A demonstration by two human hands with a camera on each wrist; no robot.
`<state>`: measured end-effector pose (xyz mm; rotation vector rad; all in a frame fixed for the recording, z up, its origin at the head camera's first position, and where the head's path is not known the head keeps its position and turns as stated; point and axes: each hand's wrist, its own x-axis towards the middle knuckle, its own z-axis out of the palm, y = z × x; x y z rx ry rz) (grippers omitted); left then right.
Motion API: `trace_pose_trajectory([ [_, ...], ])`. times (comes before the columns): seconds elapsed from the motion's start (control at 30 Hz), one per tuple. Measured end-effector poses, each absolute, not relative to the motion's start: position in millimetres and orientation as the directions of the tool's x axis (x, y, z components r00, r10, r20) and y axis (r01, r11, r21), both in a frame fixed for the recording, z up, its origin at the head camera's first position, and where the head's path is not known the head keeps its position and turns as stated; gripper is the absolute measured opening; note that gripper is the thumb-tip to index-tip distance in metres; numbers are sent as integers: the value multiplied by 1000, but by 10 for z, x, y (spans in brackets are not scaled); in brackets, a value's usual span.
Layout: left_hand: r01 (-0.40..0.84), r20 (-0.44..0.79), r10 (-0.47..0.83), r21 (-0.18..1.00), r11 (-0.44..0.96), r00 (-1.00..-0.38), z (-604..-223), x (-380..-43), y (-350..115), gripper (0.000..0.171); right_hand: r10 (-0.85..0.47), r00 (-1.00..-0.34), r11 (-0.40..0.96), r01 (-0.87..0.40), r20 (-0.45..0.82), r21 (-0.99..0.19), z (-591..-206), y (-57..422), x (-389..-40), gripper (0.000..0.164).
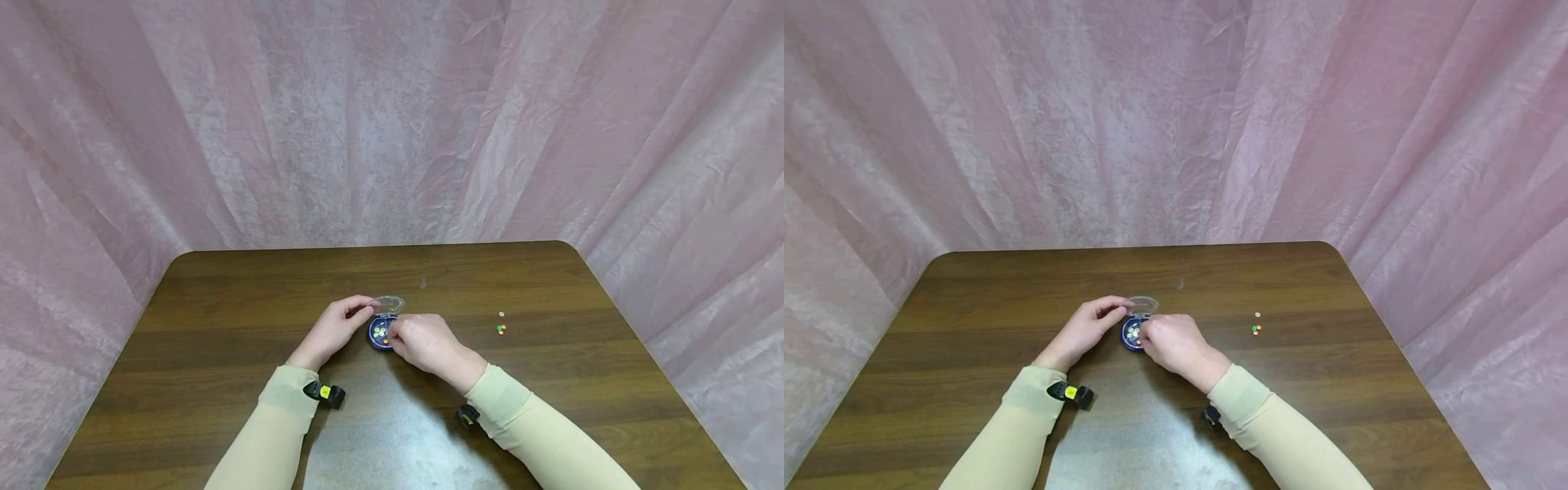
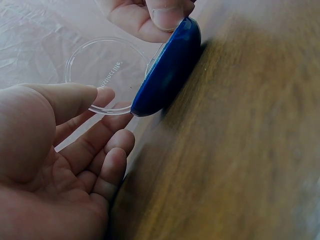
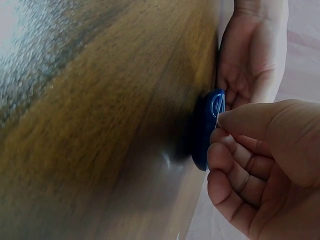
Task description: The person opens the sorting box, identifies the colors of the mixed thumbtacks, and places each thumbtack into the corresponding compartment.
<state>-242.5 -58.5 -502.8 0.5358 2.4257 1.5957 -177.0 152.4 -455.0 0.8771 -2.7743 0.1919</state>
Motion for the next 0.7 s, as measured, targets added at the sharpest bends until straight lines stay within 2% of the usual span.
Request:
trace_pose_trajectory([
  [0.53,196,36,413,916,350,-910,-5034,-2415,-589,33,-534,-783,809,-583,321,-75,-4499,1717,-1696,7],
  [0.7,202,35,419,911,360,-907,-5032,-2411,-607,33,-483,-813,836,-539,326,-106,-4469,1956,-1668,7],
])
